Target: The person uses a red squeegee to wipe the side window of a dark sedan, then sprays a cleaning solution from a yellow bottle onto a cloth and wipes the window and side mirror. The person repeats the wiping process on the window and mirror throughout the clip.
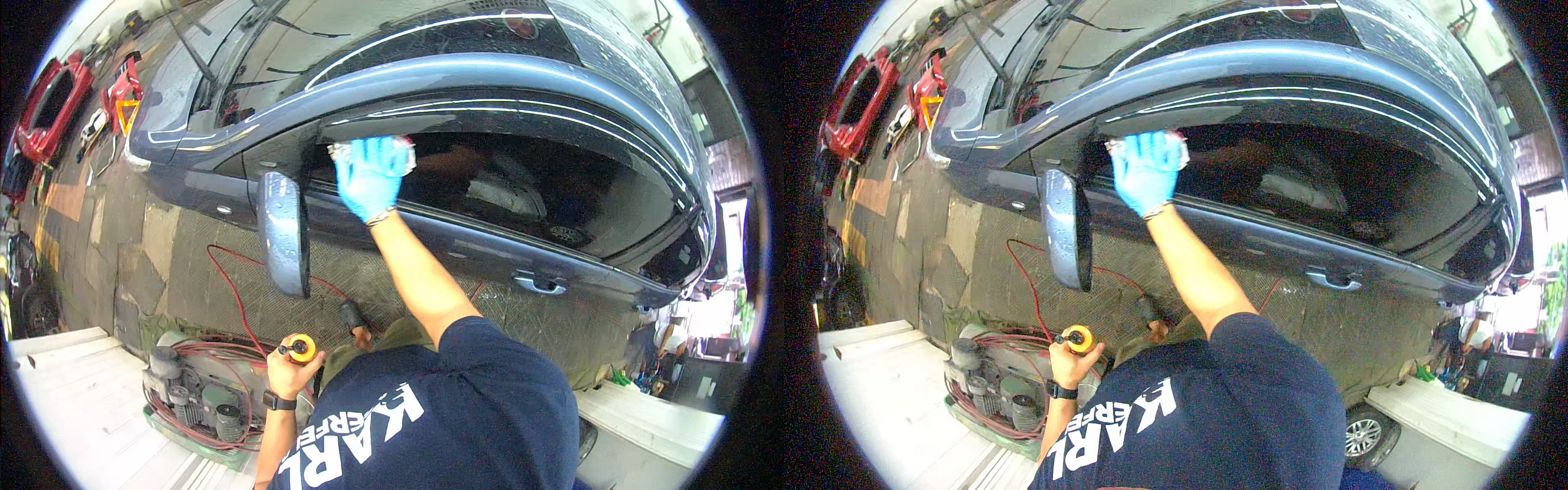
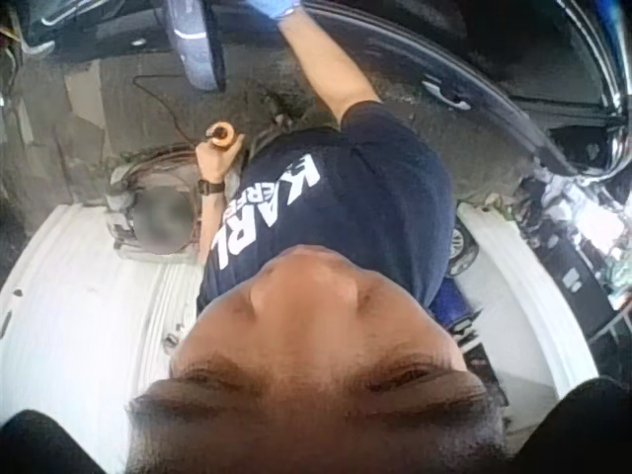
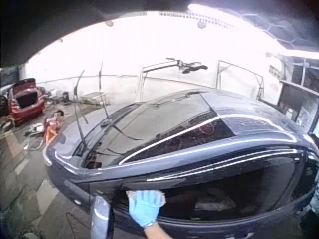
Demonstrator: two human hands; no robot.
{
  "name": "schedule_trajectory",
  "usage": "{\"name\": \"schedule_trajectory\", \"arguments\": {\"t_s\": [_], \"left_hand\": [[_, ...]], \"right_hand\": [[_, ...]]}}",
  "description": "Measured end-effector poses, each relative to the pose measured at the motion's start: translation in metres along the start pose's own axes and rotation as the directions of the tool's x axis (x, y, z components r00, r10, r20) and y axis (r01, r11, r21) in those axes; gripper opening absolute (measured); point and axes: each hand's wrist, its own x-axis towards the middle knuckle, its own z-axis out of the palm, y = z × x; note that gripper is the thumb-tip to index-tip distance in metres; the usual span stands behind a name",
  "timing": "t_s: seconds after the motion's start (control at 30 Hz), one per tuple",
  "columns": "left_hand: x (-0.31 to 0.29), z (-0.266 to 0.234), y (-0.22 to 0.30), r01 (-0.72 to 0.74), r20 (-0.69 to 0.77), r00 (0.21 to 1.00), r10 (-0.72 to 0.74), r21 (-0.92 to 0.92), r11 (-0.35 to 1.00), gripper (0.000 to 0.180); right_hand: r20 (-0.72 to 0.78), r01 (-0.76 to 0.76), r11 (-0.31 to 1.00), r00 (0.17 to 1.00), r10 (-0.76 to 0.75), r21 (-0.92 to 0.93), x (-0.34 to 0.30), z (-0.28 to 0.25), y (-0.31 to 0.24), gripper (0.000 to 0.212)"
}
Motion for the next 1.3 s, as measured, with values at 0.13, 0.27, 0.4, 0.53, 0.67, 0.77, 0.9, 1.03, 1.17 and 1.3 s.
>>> {"name": "schedule_trajectory", "arguments": {"t_s": [0.13,0.27,0.4,0.53,0.67,0.77,0.9,1.03,1.17,1.3], "left_hand": [[-0.009,-0.013,-0.008,-0.012,-0.079,0.997,0.009,-0.041,0.999,0.036],[-0.015,-0.016,-0.029,0.175,0.073,0.982,-0.175,0.016,0.984,0.037],[0.005,-0.006,-0.025,0.0,-0.045,0.999,-0.004,-0.086,0.996,0.039],[0.022,-0.005,0.0,-0.036,-0.014,0.999,0.036,-0.042,0.998,0.037],[0.032,0.014,0.008,-0.015,0.011,1.0,0.015,0.008,1.0,0.035],[0.04,0.03,0.012,-0.092,0.045,0.995,0.089,0.082,0.992,0.038],[0.048,0.042,0.037,-0.085,0.157,0.985,0.078,0.043,0.995,0.04],[0.04,0.054,0.042,-0.124,0.191,0.976,0.104,0.094,0.988,0.037],[0.032,0.052,0.033,-0.073,0.241,0.968,0.065,0.022,0.997,0.038],[0.022,0.039,0.026,-0.047,0.145,0.988,0.042,0.029,0.998,0.04]], "right_hand": [[0.163,0.029,0.996,0.986,-0.043,0.084,-0.02,0.037,-0.053,0.043],[0.137,0.099,0.962,0.981,-0.138,0.254,-0.047,0.065,-0.043,0.049],[0.08,0.071,0.974,0.993,-0.09,0.215,-0.059,0.041,0.005,0.044],[0.093,-0.236,0.972,0.967,0.236,-0.011,-0.068,-0.062,0.084,0.042],[-0.178,-0.422,0.89,0.902,0.393,-0.174,-0.112,-0.127,0.222,0.051],[-0.444,-0.593,0.785,0.76,0.474,-0.177,-0.138,-0.186,0.333,0.064],[-0.558,-0.74,0.663,0.598,0.576,-0.109,-0.191,-0.259,0.498,0.066],[-0.573,-0.772,0.626,0.466,0.674,0.11,-0.163,-0.272,0.484,0.065],[-0.562,-0.676,0.717,0.664,0.493,-0.169,-0.132,-0.195,0.383,0.069],[-0.2,-0.443,0.892,0.885,0.42,-0.088,-0.068,-0.125,0.174,0.056]]}}
